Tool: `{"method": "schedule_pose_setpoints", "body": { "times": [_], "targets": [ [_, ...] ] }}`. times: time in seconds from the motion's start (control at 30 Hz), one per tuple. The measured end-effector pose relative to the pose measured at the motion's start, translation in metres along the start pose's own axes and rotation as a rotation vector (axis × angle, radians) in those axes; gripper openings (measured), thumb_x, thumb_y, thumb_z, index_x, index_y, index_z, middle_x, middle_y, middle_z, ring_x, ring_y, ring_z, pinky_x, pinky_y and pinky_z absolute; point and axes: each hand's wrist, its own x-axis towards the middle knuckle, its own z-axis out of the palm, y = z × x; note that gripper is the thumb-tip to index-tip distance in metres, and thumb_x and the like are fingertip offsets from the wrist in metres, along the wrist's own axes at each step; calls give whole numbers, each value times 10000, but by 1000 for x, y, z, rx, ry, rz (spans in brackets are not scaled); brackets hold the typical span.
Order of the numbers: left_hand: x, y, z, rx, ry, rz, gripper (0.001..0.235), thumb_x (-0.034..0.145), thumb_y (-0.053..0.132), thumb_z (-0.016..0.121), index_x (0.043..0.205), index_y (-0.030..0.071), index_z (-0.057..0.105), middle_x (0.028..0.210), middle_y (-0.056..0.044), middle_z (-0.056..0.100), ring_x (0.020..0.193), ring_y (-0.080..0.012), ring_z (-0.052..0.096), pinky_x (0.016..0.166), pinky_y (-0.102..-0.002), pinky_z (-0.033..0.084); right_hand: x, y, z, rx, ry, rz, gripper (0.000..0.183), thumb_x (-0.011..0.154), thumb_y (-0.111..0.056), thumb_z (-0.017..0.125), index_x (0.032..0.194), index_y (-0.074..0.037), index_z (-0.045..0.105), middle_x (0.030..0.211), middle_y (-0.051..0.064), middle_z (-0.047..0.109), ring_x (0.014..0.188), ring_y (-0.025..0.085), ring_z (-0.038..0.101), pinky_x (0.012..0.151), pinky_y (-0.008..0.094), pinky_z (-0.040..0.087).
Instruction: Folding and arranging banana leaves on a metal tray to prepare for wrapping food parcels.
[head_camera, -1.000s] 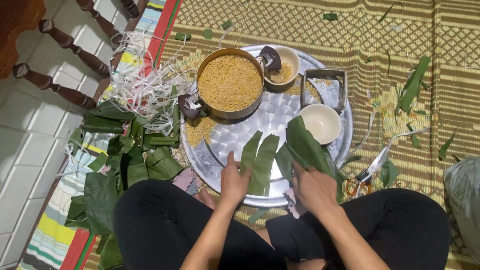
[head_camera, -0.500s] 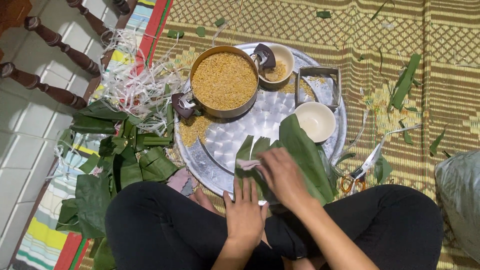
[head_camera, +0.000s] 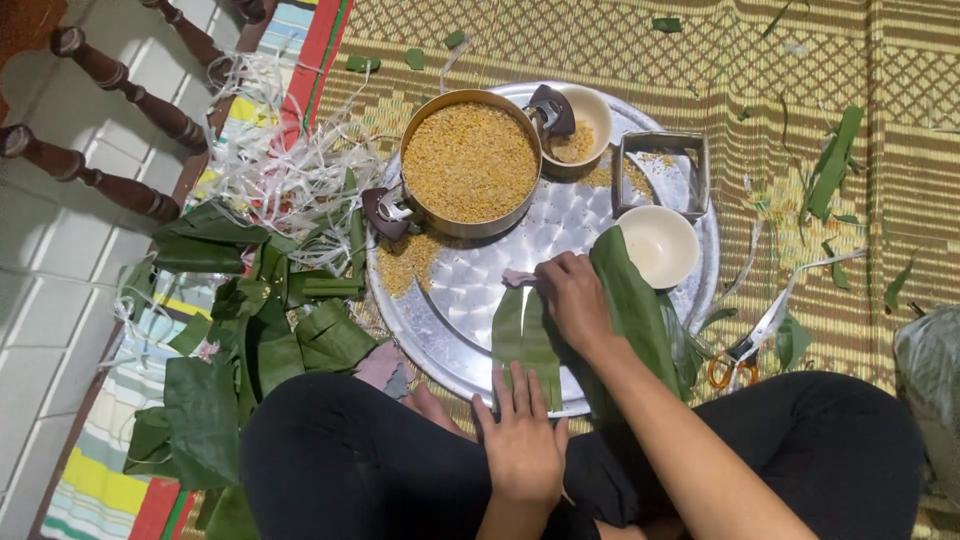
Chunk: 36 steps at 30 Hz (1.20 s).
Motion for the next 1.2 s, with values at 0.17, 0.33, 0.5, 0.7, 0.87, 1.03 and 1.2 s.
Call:
{"method": "schedule_pose_setpoints", "body": {
  "times": [0.17, 0.33, 0.5, 0.7, 0.87, 1.03, 1.2],
  "targets": [
    [1, -1, -7, -96, 38, -1, 877, 925, 558, 589, 1557, -28, 430, 1674, -280, 348, 1579, -484, 230, 1139, -724, 235, -24, -49, -29, -99, -48, -29, 328, 785, -69, 798, 1096, -174, 810, 1052, 0, 701, 930, 265, 551, 788, 386, 515],
    [5, 0, -4, -139, -115, -4, 785, 949, 532, 589, 1483, -39, 513, 1707, -271, 291, 1590, -492, 169, 1145, -755, 193, -56, -39, -4, 194, -375, 87, 366, 844, 0, 705, 1176, -151, 739, 1112, 58, 600, 783, 263, 661, 704, 398, 550],
    [6, -1, 0, -112, -16, -19, 839, 932, 544, 573, 1564, 11, 434, 1697, -239, 326, 1587, -455, 214, 1146, -743, 218, -8, -14, 17, 126, -209, 79, 179, 960, -46, 669, 1132, -64, 715, 1069, 118, 611, 751, 342, 670, 713, 476, 553],
    [4, 0, 0, -91, -35, -16, 867, 932, 554, 553, 1584, 6, 389, 1713, -248, 284, 1594, -458, 185, 1137, -740, 218, 2, -24, -14, 38, -230, 139, 168, 982, -85, 665, 1148, -90, 687, 1094, 122, 601, 787, 361, 691, 736, 505, 579],
    [7, 0, -18, -110, -191, 10, 803, 950, 544, 590, 1487, -49, 518, 1722, -292, 257, 1590, -506, 156, 1138, -767, 201, -48, -47, -26, 79, -483, 170, 210, 1025, -186, 624, 1179, -65, 696, 1092, 125, 615, 757, 311, 685, 702, 441, 607],
    [5, 4, 1, -66, -104, -36, 922, 919, 601, 592, 1589, 6, 377, 1714, -226, 290, 1593, -438, 188, 1146, -726, 225, -44, -38, -9, -45, -481, 200, 331, 953, -72, 653, 1283, -70, 618, 1233, 146, 602, 889, 372, 688, 791, 493, 583],
    [3, 0, -9, -91, -117, -24, 889, 936, 558, 576, 1600, 7, 360, 1718, -237, 272, 1596, -448, 162, 1139, -715, 225, -15, -9, 5, -67, -306, 232, 222, 954, -34, 617, 1173, -48, 647, 1139, 153, 612, 865, 420, 689, 791, 545, 559]
  ]
}}
